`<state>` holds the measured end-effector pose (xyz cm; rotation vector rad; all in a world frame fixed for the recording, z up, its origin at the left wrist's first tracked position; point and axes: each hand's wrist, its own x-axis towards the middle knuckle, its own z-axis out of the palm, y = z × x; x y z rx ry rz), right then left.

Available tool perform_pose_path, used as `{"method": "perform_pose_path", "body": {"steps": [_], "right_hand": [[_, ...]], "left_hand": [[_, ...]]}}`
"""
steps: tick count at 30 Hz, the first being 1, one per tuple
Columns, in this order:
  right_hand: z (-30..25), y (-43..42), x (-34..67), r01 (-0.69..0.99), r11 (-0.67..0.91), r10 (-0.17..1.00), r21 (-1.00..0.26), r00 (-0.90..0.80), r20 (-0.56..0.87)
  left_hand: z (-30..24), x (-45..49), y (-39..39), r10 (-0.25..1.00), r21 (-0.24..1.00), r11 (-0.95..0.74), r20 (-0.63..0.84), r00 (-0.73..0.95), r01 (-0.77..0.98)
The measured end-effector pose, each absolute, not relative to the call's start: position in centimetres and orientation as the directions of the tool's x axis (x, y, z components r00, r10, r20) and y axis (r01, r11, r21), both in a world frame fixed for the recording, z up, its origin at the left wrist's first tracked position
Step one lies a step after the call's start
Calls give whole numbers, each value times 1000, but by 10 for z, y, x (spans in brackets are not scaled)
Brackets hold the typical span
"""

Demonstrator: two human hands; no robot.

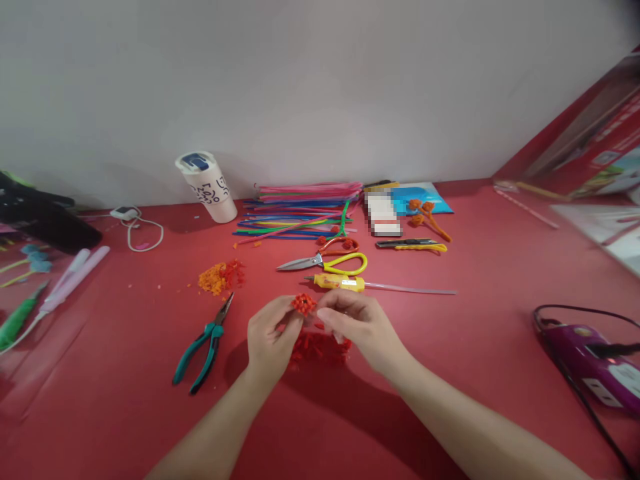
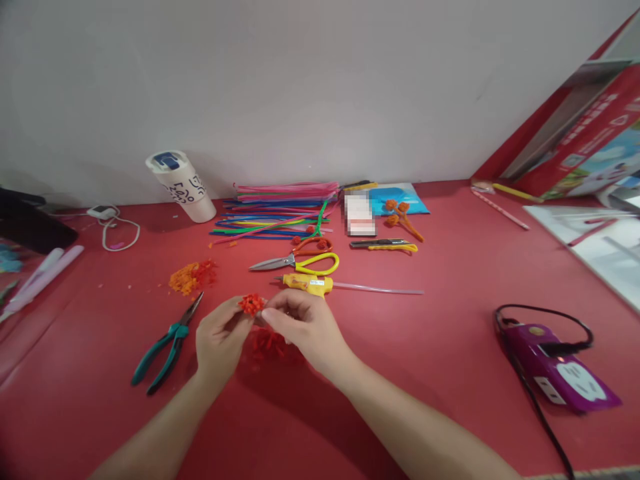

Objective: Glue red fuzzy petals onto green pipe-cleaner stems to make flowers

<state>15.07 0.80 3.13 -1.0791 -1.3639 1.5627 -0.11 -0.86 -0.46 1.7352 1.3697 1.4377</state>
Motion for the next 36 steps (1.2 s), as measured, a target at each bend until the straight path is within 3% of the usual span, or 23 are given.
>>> {"method": "perform_pose_path", "body": {"steps": [8, 19, 21, 24, 27, 29, 31, 33, 36], "right_hand": [[32, 8, 149, -53, -194, 937, -980, -304, -170], [31, 5, 149, -75, -217, 939, -973, -289, -187], [32, 5, 149, -65, -202, 939, -977, -295, -175], [36, 6, 152, -1, -141, 944, -990, -301, -134], [39, 16, 164, 214, -1, 962, -977, -268, -60], [37, 27, 175, 518, 111, 979, -848, -205, 2], [31, 40, 185, 843, 83, 993, -531, -116, -30], [22, 49, 190, 968, 32, 982, -248, -77, -175], [9, 52, 189, 985, -3, 979, -174, -33, -202]], "left_hand": [[-3, -2, -7, 847, 735, -452, 532, -16, 505], [-3, -3, -6, 804, 674, -520, 594, 32, 525], [-3, -2, -6, 826, 708, -490, 563, 12, 508], [-3, 0, -7, 914, 844, -350, 403, -48, 407], [-3, 3, -7, 974, 961, -179, 203, -99, 211], [-4, 4, -6, 984, 990, -105, 117, -133, 95], [-4, 4, -5, 984, 997, -72, 76, -158, 34], [-4, 4, -5, 982, 997, -69, 73, -175, 29], [0, 4, -5, 979, 997, -67, 75, -187, 49]]}}
